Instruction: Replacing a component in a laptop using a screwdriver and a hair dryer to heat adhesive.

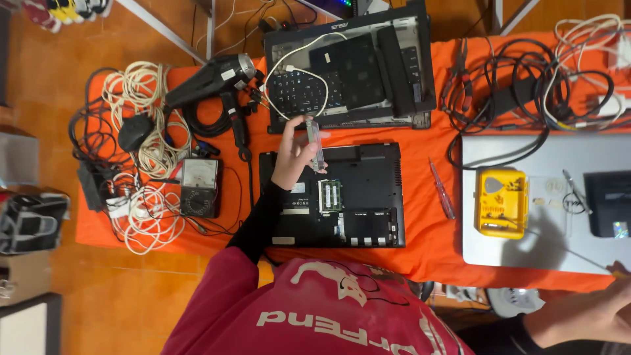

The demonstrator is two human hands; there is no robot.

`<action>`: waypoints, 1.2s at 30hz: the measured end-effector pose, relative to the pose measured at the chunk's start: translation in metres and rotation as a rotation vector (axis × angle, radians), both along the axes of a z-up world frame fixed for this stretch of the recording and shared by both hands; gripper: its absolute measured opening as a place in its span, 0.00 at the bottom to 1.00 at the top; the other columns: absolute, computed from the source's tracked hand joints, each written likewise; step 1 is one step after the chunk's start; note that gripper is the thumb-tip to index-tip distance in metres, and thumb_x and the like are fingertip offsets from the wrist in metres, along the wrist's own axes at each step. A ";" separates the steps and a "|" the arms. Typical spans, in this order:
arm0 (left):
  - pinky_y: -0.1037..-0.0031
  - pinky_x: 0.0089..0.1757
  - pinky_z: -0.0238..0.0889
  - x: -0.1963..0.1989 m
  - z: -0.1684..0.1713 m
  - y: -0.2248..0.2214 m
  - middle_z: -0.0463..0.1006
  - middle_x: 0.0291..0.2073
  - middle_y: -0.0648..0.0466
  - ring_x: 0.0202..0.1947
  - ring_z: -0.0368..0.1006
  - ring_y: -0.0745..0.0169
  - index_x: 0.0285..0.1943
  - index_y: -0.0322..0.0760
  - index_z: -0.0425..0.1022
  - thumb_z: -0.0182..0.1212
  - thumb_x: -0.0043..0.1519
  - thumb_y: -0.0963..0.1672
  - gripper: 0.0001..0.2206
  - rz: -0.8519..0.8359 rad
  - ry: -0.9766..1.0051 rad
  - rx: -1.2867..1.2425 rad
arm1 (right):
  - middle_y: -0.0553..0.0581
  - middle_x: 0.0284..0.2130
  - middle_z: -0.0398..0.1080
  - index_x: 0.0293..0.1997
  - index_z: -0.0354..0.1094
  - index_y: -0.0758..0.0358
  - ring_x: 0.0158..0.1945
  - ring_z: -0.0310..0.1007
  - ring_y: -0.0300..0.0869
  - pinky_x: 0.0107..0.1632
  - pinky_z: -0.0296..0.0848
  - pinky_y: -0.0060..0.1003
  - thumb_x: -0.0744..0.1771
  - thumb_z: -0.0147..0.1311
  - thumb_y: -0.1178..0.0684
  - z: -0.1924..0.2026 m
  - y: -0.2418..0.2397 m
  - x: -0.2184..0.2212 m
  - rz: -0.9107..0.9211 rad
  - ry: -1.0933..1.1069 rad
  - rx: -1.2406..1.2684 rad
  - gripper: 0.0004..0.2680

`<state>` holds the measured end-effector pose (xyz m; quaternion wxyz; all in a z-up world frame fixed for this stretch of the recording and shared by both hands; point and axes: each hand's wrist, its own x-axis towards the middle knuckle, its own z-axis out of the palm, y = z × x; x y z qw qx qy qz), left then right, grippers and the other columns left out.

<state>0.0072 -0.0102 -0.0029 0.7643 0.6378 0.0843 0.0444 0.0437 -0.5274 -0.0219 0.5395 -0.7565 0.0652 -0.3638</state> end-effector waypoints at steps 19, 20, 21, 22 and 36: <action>0.74 0.32 0.78 -0.001 -0.007 0.007 0.77 0.56 0.43 0.40 0.75 0.69 0.73 0.35 0.51 0.60 0.66 0.43 0.28 -0.042 0.003 0.070 | 0.64 0.51 0.64 0.54 0.51 0.75 0.57 0.70 0.45 0.63 0.70 0.41 0.76 0.38 0.57 0.045 0.048 -0.037 -0.031 0.074 -0.256 0.08; 0.74 0.32 0.78 0.000 -0.007 0.007 0.77 0.56 0.43 0.40 0.75 0.69 0.73 0.35 0.51 0.60 0.66 0.43 0.28 -0.045 0.006 0.067 | 0.64 0.51 0.64 0.54 0.51 0.75 0.57 0.70 0.45 0.63 0.70 0.41 0.76 0.38 0.57 0.049 0.052 -0.036 -0.034 0.078 -0.258 0.08; 0.74 0.31 0.78 -0.001 -0.007 0.007 0.77 0.56 0.42 0.40 0.75 0.69 0.73 0.34 0.52 0.60 0.66 0.43 0.28 -0.042 0.006 0.069 | 0.63 0.50 0.63 0.55 0.52 0.75 0.56 0.71 0.45 0.63 0.72 0.41 0.77 0.40 0.57 0.053 0.056 -0.036 -0.043 0.085 -0.236 0.08; 0.74 0.31 0.77 -0.001 -0.007 0.007 0.77 0.56 0.42 0.39 0.75 0.69 0.73 0.34 0.52 0.60 0.67 0.43 0.27 -0.040 0.005 0.072 | 0.62 0.48 0.62 0.56 0.53 0.75 0.54 0.71 0.45 0.63 0.73 0.41 0.78 0.43 0.57 0.056 0.060 -0.036 -0.052 0.093 -0.214 0.08; 0.65 0.38 0.79 -0.003 -0.006 0.004 0.73 0.60 0.34 0.41 0.79 0.55 0.73 0.39 0.49 0.59 0.69 0.45 0.27 -0.104 -0.024 0.004 | 0.62 0.46 0.67 0.56 0.57 0.74 0.44 0.70 0.46 0.48 0.77 0.40 0.74 0.54 0.63 -0.013 0.005 -0.030 -0.110 -0.133 0.132 0.08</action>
